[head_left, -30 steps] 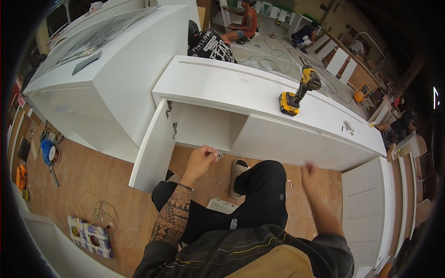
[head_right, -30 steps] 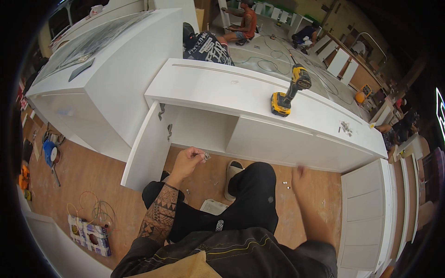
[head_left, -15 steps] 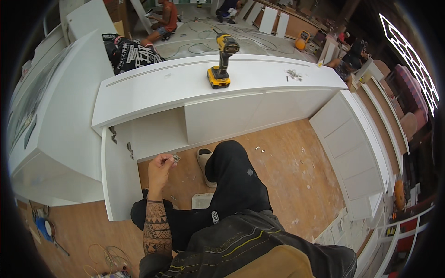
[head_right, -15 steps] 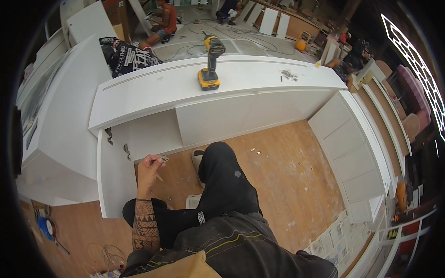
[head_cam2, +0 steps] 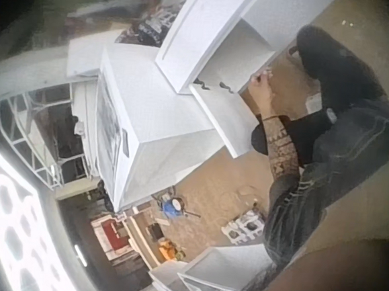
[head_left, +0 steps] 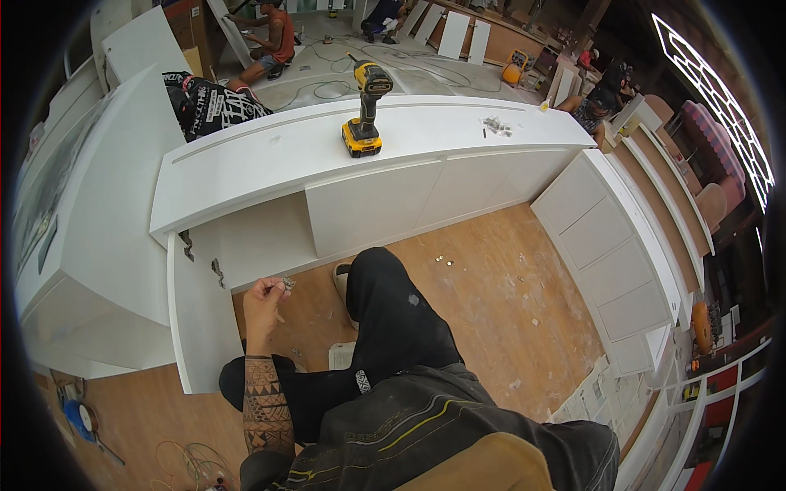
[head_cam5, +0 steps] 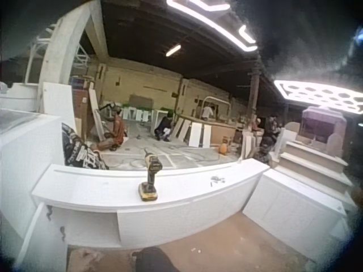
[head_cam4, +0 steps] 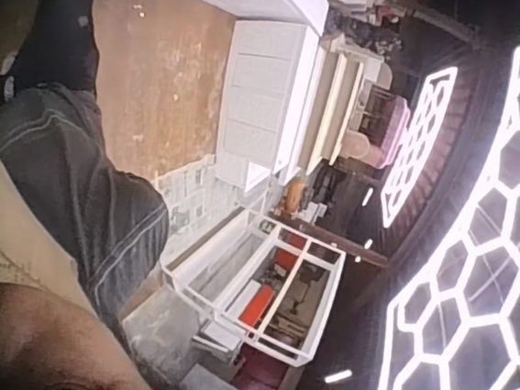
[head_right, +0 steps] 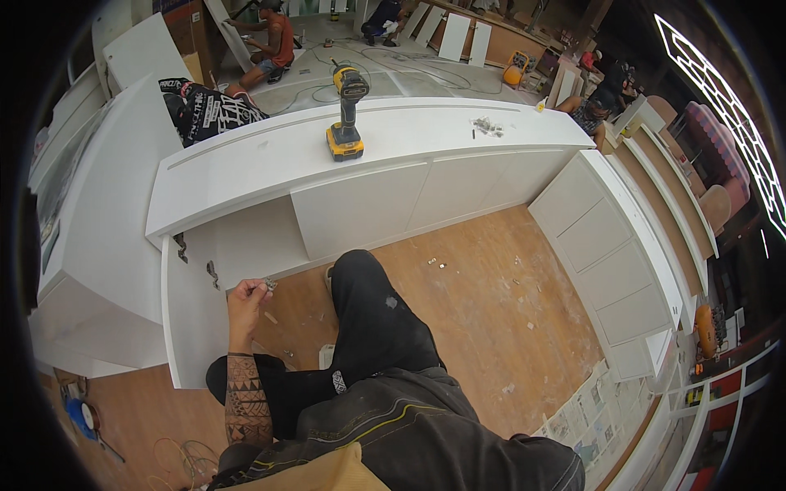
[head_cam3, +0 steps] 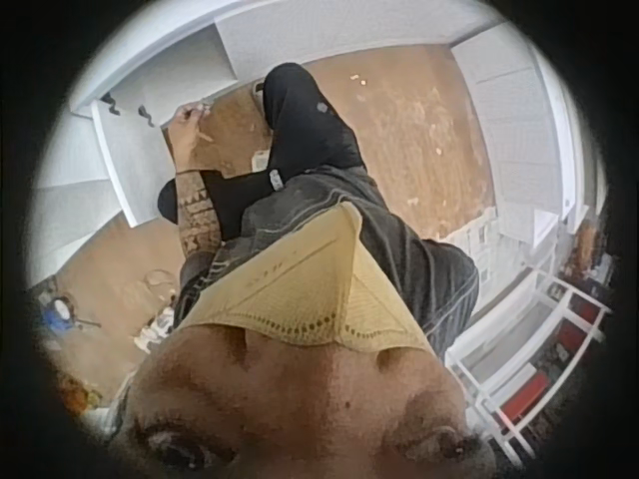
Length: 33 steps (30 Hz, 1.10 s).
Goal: Using a power drill to install hinges and attach doors to a set of white kitchen cabinets.
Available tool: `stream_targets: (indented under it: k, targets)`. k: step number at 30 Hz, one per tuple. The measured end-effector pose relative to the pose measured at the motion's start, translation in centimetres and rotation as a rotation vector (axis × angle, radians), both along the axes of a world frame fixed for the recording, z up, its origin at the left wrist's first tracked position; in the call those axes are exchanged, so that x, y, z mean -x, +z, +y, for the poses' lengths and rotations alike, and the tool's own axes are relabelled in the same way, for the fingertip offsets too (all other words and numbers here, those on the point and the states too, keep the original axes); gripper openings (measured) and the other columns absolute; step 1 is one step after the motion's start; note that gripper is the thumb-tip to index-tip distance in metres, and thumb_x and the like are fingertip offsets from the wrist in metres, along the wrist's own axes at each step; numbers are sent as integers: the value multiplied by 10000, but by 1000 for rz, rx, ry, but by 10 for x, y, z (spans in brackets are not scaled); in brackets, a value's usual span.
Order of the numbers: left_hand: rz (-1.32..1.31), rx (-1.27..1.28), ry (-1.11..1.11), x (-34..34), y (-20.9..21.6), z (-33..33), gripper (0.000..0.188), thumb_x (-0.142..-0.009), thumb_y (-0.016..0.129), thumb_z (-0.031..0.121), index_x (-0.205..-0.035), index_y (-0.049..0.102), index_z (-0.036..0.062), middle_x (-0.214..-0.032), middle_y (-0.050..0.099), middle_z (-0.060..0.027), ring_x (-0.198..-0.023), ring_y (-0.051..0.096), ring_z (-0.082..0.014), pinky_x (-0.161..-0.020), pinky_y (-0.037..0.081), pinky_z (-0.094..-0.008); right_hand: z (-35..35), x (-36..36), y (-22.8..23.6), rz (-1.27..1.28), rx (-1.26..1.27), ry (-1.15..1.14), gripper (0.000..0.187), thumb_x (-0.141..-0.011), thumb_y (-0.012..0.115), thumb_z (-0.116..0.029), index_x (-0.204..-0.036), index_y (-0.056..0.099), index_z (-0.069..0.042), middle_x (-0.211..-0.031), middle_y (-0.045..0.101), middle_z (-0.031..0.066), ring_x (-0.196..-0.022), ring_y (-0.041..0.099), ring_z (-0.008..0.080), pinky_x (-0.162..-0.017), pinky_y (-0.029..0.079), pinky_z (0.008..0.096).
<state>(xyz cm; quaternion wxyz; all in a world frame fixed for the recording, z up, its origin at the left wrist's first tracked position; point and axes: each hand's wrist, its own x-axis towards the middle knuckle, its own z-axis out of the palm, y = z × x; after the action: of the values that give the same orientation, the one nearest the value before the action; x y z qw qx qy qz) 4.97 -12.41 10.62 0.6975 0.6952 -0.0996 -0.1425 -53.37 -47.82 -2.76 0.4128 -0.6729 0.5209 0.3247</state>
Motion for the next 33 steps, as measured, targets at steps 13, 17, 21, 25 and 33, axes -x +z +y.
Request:
stream_targets:
  k: [13, 17, 21, 25, 33]
  targets:
    - [-164, 9, 57, 0, 31, -10, 87, -996, 647, 55, -1013, 660, -29, -898, 680, -40, -797, 663, -107, -768, 566, -252, -36, -8, 11, -69, 66, 56, 340, -927, 659, -368, -1158, 775, -147, -1136, 754, 165, -1090, 701, 347, -959, 537, 490]
    - [-195, 30, 75, 3, 17, -9, 106, -994, 648, 68, -1013, 660, -36, -889, 688, -50, -778, 668, -112, -741, 565, -254, -39, -4, 5, -78, 42, 70, 338, -928, 658, -369, -1158, 776, -150, -1144, 752, 169, -1097, 700, 352, -961, 536, 491]
    - [-199, -113, 104, 5, 15, -8, 101, -992, 650, 66, -1021, 664, -29, -885, 697, -60, -774, 681, -124, -719, 568, -259, -45, 0, 1, -53, 9, 97, 337, -929, 657, -369, -1157, 778, -153, -1152, 749, 173, -1105, 698, 357, -963, 535, 493]
    - [-250, -192, 86, 7, 10, -11, 94, -994, 642, 56, -1038, 663, -24, -887, 690, -55, -777, 686, -121, -702, 577, -258, -70, -2, 11, 8, 14, 205, 335, -930, 656, -370, -1157, 779, -157, -1161, 747, 178, -1113, 697, 362, -965, 535, 495]
    - [-75, 4, -78, 4, 20, -23, 119, -1023, 631, 73, -1089, 667, -18, -913, 678, -55, -777, 683, -111, -701, 587, -247, -123, -259, 112, -956, 503, 301, 337, -1026, 667, -243, -1277, 676, -20, -1089, 759, 161, -984, 725, 249, -860, 572, 366]
